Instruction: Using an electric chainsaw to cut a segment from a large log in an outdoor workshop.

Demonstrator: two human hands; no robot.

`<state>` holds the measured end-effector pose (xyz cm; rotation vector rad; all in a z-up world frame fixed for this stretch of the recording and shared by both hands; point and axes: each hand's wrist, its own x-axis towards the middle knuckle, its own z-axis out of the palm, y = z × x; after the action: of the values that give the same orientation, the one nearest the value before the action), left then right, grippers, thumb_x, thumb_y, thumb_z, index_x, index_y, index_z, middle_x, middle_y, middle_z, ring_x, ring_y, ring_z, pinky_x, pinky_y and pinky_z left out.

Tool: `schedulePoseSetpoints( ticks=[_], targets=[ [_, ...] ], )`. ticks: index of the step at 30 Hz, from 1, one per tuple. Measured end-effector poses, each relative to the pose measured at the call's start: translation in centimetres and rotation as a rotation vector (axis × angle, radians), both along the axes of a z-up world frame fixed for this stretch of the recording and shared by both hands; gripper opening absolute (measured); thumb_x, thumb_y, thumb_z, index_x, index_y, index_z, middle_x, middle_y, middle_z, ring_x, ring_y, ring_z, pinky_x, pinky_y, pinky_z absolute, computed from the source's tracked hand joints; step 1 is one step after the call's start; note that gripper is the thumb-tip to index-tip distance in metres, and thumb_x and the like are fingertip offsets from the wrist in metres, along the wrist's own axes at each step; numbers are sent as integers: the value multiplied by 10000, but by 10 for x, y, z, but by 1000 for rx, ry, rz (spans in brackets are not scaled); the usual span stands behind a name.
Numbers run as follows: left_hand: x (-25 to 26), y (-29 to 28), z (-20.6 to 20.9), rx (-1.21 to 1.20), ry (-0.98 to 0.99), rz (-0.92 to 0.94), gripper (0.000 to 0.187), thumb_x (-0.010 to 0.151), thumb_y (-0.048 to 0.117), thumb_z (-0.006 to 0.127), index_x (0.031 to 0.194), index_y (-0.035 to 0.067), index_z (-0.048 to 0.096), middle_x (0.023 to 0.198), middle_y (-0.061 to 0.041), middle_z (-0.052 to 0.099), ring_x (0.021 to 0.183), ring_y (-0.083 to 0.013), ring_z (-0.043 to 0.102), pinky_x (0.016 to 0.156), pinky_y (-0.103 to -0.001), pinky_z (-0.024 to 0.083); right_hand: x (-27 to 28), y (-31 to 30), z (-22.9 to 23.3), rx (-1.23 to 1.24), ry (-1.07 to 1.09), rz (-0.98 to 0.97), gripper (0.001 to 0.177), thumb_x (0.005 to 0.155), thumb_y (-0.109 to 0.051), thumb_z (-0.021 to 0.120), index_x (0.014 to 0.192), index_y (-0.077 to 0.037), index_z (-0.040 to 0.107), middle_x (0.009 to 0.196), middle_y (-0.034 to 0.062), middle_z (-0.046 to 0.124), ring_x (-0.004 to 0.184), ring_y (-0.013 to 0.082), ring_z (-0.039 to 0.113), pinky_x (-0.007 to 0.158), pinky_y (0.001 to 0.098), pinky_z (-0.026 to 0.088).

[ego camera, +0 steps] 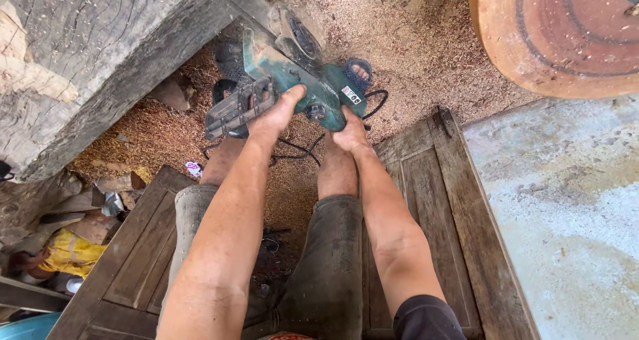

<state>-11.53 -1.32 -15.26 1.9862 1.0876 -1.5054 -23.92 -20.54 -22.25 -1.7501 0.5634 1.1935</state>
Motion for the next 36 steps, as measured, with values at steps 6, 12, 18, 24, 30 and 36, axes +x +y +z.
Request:
schedulePoseSetpoints(
  ticks=[6,12,18,24,30,36],
  targets=[
    [24,-4,25,-94,-15,36,981,770,740,577,1541,147,449,1643,-148,364,1518,-344,319,1255,-448,209,11,-13,41,-46,52,18,580,767,-216,797,1305,-71,638,1232,159,730,1182,295,690,1026,363,526],
    [40,1,67,-204,-5,-58,938,789,762,568,1506,163,485,1612,-160,404,1489,-355,384,1242,-464,269,9,-14,37,-31,100,109,733,669,-175,889,1339,-106,600,1206,124,722,1142,282,675,1026,365,502],
    [-4,34,79,-216,-431,-540,841,759,517,748,1485,156,523,1520,-227,464,1396,-435,423,1150,-544,333,-24,-21,11,24,146,73,661,664,-79,850,1292,-84,643,1145,98,758,1072,238,700,970,354,541],
    [8,26,83,-119,-431,-399,692,727,287,751,1378,127,579,1369,-204,568,1276,-403,523,1073,-528,402,-1,-21,37,-61,162,104,663,635,-65,855,1269,-97,666,1074,86,763,980,227,701,889,363,562],
    [18,25,85,-85,-317,-334,547,780,270,709,1291,87,645,1314,-218,629,1231,-395,599,1048,-499,468,8,-22,54,-90,162,127,681,615,-56,875,1262,-116,672,1081,71,759,980,212,690,892,351,548],
    [24,26,89,-99,-249,-345,499,775,268,706,1225,54,688,1283,-226,653,1207,-375,627,1020,-474,498,4,-23,58,-84,176,101,629,631,-21,859,1229,-100,682,1065,88,761,978,220,685,893,356,550]
  ],
)
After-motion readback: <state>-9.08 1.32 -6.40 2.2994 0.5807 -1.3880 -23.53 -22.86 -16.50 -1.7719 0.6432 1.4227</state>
